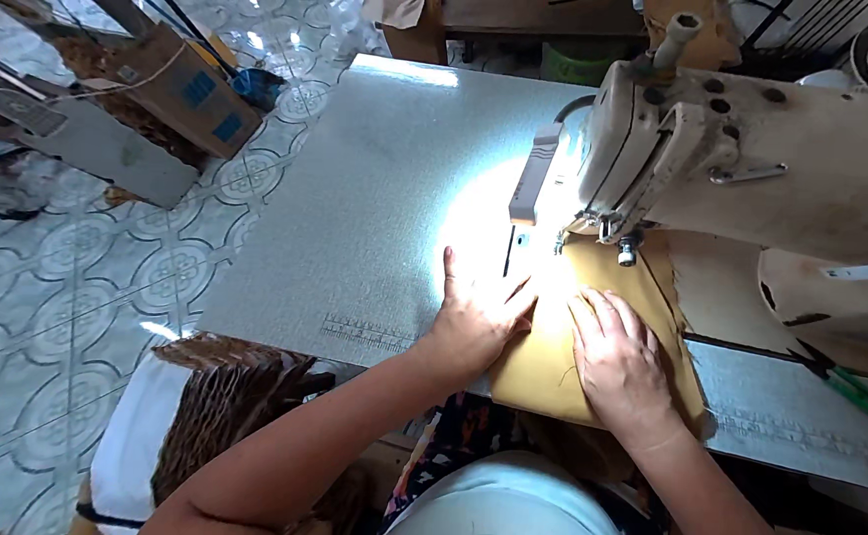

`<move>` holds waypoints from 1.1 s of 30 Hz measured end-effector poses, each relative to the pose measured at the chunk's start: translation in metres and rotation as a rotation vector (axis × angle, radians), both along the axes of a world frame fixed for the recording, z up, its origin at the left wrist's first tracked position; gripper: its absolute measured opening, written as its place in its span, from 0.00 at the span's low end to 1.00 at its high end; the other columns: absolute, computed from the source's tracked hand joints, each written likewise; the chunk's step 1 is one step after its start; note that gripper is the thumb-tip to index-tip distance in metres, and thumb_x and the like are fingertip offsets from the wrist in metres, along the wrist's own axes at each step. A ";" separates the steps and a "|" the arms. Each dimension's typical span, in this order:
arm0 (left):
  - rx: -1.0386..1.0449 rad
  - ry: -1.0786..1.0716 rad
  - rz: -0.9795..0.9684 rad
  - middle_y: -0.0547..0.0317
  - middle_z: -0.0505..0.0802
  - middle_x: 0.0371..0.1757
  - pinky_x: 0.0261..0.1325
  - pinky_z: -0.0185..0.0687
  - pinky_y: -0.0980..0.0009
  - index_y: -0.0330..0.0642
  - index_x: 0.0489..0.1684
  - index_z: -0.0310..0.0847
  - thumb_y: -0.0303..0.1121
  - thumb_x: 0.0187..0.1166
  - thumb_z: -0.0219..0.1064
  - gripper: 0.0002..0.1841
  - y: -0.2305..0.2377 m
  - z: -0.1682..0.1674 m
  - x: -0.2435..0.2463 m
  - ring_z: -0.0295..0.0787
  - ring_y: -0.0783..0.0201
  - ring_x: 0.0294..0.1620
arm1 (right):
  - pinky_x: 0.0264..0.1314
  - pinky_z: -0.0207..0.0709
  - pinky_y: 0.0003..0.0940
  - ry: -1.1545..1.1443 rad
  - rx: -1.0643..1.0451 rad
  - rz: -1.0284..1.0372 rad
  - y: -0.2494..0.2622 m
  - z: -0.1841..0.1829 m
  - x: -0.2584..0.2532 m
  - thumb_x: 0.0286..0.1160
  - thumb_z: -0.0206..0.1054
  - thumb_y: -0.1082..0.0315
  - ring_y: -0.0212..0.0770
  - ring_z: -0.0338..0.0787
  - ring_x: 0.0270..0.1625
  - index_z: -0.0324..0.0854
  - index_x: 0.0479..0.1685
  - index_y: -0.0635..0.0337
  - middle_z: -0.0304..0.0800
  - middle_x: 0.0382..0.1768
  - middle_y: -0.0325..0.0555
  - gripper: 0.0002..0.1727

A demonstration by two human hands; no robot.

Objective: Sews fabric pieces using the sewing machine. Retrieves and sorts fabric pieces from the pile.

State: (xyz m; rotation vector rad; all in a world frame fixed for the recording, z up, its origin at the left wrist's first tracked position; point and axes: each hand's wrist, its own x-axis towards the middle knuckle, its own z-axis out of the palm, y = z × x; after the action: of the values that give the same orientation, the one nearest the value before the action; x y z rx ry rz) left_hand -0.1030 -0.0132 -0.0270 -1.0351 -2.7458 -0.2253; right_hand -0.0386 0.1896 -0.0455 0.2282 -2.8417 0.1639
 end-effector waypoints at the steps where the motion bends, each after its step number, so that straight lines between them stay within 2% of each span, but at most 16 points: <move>1: 0.000 -0.005 0.005 0.64 0.87 0.77 0.75 0.39 0.13 0.60 0.68 0.88 0.48 0.87 0.59 0.18 0.001 0.000 -0.002 0.82 0.45 0.77 | 0.74 0.75 0.58 -0.002 -0.004 0.001 0.001 0.000 -0.002 0.82 0.54 0.66 0.57 0.81 0.78 0.87 0.69 0.55 0.85 0.75 0.48 0.22; 4: -0.009 -0.054 0.023 0.63 0.85 0.79 0.76 0.36 0.13 0.60 0.70 0.87 0.48 0.88 0.58 0.19 0.005 0.003 -0.009 0.80 0.45 0.80 | 0.75 0.74 0.59 -0.016 -0.024 0.008 0.005 0.000 -0.009 0.82 0.53 0.65 0.58 0.80 0.79 0.86 0.69 0.54 0.84 0.76 0.48 0.22; 7: 0.052 -0.012 0.015 0.62 0.87 0.76 0.76 0.37 0.13 0.59 0.68 0.88 0.48 0.86 0.60 0.19 0.007 -0.001 -0.018 0.84 0.46 0.75 | 0.76 0.73 0.59 -0.016 -0.040 0.019 0.011 -0.001 -0.018 0.83 0.52 0.64 0.58 0.79 0.81 0.85 0.72 0.54 0.83 0.77 0.49 0.24; 9: 0.066 -0.026 0.011 0.62 0.87 0.76 0.75 0.37 0.13 0.58 0.67 0.89 0.48 0.85 0.62 0.19 0.010 0.001 -0.024 0.84 0.44 0.75 | 0.78 0.71 0.59 -0.019 -0.062 0.033 0.015 -0.001 -0.025 0.84 0.52 0.63 0.57 0.78 0.81 0.83 0.74 0.53 0.82 0.77 0.50 0.24; 13: 0.044 -0.089 0.023 0.62 0.86 0.78 0.78 0.32 0.14 0.60 0.70 0.87 0.49 0.85 0.63 0.19 0.013 0.006 -0.031 0.80 0.46 0.79 | 0.80 0.69 0.59 -0.031 -0.069 0.058 0.022 0.000 -0.035 0.85 0.50 0.65 0.55 0.75 0.84 0.80 0.79 0.50 0.81 0.78 0.49 0.26; 19: 0.113 -0.055 0.018 0.61 0.88 0.75 0.78 0.34 0.14 0.58 0.67 0.89 0.47 0.82 0.66 0.18 0.016 0.002 -0.040 0.83 0.48 0.76 | 0.77 0.71 0.61 -0.037 -0.088 0.069 0.025 0.002 -0.047 0.87 0.51 0.65 0.58 0.77 0.81 0.79 0.79 0.51 0.82 0.77 0.51 0.24; 21: 0.111 -0.039 0.016 0.61 0.87 0.76 0.77 0.35 0.14 0.59 0.67 0.89 0.48 0.82 0.66 0.18 0.016 0.000 -0.042 0.80 0.47 0.78 | 0.77 0.71 0.61 -0.050 -0.088 0.065 0.026 0.003 -0.049 0.87 0.51 0.66 0.58 0.77 0.81 0.79 0.78 0.51 0.81 0.77 0.50 0.24; 25: 0.121 -0.022 0.020 0.62 0.84 0.80 0.77 0.32 0.13 0.60 0.68 0.89 0.49 0.84 0.63 0.19 0.016 -0.005 -0.044 0.68 0.40 0.87 | 0.78 0.70 0.61 -0.050 -0.085 0.080 0.029 0.003 -0.053 0.86 0.51 0.66 0.58 0.76 0.82 0.80 0.77 0.53 0.81 0.78 0.50 0.24; 28: 0.131 -0.017 0.022 0.63 0.84 0.80 0.77 0.32 0.14 0.60 0.70 0.87 0.49 0.85 0.62 0.19 0.016 -0.006 -0.044 0.65 0.40 0.89 | 0.80 0.70 0.60 -0.052 -0.092 0.083 0.030 0.003 -0.055 0.87 0.51 0.65 0.56 0.77 0.82 0.81 0.77 0.52 0.81 0.79 0.48 0.24; 30: 0.131 -0.025 0.026 0.63 0.84 0.80 0.77 0.32 0.13 0.60 0.70 0.87 0.49 0.85 0.62 0.20 0.016 -0.005 -0.043 0.66 0.41 0.88 | 0.81 0.69 0.59 -0.052 -0.098 0.082 0.031 0.003 -0.055 0.87 0.51 0.66 0.56 0.77 0.82 0.81 0.77 0.52 0.81 0.79 0.48 0.24; 33: 0.162 -0.042 0.016 0.62 0.85 0.79 0.78 0.32 0.14 0.58 0.70 0.88 0.47 0.85 0.62 0.19 0.016 -0.007 -0.044 0.72 0.44 0.84 | 0.82 0.68 0.57 -0.048 -0.140 0.083 0.028 0.005 -0.051 0.86 0.54 0.66 0.58 0.77 0.81 0.83 0.75 0.54 0.82 0.76 0.53 0.22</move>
State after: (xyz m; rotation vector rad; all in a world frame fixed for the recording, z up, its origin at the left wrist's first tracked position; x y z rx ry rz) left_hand -0.1469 0.0029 -0.0339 -0.9761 -2.7177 -0.4642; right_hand -0.0895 0.2176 -0.0403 0.3169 -2.8539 0.3888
